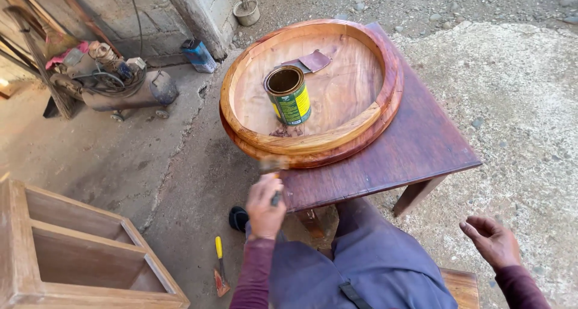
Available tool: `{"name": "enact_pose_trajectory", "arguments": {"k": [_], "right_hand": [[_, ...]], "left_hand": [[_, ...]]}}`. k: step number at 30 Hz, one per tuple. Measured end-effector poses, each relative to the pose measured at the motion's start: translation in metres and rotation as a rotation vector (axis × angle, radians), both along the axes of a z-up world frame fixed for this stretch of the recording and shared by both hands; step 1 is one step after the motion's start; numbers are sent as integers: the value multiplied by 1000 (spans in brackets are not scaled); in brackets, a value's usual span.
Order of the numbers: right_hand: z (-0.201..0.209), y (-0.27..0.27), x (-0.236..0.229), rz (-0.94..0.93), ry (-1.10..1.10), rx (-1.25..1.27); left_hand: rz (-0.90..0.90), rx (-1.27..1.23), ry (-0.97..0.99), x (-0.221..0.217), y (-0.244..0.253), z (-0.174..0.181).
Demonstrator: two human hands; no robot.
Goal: Applying stain to the edges and sanding the surface of a wooden tabletop in a workshop.
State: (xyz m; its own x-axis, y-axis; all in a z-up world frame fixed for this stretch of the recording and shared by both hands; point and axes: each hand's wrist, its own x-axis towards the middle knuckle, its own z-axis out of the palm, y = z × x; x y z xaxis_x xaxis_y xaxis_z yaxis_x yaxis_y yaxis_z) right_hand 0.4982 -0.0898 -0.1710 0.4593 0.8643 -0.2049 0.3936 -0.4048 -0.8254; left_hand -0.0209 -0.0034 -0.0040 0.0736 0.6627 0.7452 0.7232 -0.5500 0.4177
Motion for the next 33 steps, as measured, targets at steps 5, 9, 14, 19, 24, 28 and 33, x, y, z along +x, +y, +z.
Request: {"name": "enact_pose_trajectory", "arguments": {"k": [5,9,14,19,24,28,33], "right_hand": [[-26,-7,1,-13,-51,-48],[-33,10,-4,55,-28,-4],[-12,31,-20,112,-30,-49],[-33,28,-10,118,35,7],[-20,10,-11,71,-76,-143],[-20,9,-12,50,-30,-127],[7,26,-26,88,-55,-70]], "left_hand": [[179,22,58,24,5,-10],[13,3,107,105,-7,-3],[-155,17,18,141,3,-7],[-261,-102,-38,86,-8,2],[-114,-42,-73,40,-12,-15],[28,9,40,65,-13,-23],[-200,-36,-74,113,-5,-3]]}}
